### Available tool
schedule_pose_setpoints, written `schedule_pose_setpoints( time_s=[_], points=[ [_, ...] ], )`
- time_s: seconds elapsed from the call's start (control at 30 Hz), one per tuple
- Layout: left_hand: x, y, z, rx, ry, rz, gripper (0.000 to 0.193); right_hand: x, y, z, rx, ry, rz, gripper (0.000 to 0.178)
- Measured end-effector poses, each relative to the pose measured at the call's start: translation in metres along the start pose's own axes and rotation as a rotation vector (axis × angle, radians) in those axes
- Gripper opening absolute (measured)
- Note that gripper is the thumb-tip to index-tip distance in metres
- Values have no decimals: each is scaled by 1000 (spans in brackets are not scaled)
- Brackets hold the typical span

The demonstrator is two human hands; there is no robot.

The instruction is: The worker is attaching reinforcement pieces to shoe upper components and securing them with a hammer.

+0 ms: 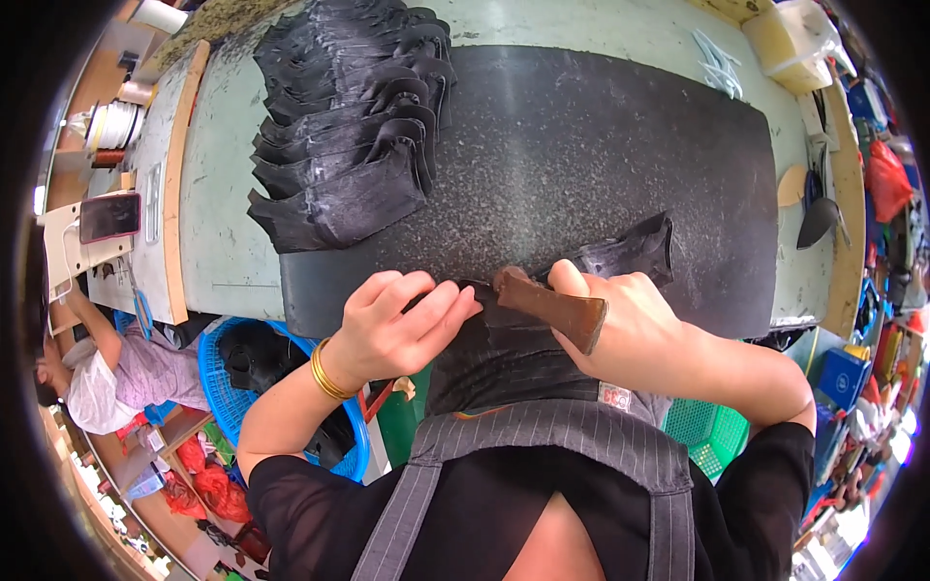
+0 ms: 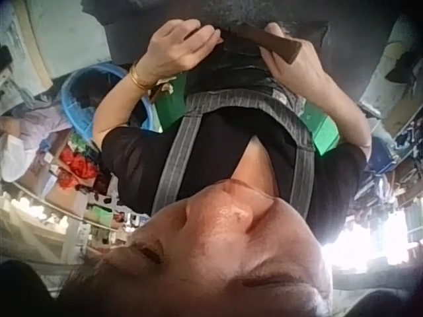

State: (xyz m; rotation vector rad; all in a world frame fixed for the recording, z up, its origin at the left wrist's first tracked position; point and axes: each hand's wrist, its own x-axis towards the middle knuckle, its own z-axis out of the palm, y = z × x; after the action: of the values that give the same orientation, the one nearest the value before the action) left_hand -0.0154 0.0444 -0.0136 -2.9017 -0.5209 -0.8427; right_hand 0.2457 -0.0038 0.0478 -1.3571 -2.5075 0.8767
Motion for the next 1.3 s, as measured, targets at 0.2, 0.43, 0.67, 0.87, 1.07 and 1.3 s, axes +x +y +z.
schedule_pose_setpoints(
  time_s=[0.2,0.43,0.67,0.87,1.07,1.3],
  points=[
    [-1,7,4,-24,14,-62,17,-9,2,22,81,133,58,45],
    [-4,8,6,-74,-29,-118,29,-8,1,16,39,52,41,49],
    [-5,9,11,-176,-10,-212,28,0,2,13,-196,32,-105,65],
    [-13,58,15,-179,72,-257,27,6,4,10,-121,8,-147,52],
    [-20,71,28,-171,172,-343,31,5,-15,21,107,81,110,30],
    [-18,71,20,-203,163,-395,37,19,-16,17,70,286,-13,48]
  ],
)
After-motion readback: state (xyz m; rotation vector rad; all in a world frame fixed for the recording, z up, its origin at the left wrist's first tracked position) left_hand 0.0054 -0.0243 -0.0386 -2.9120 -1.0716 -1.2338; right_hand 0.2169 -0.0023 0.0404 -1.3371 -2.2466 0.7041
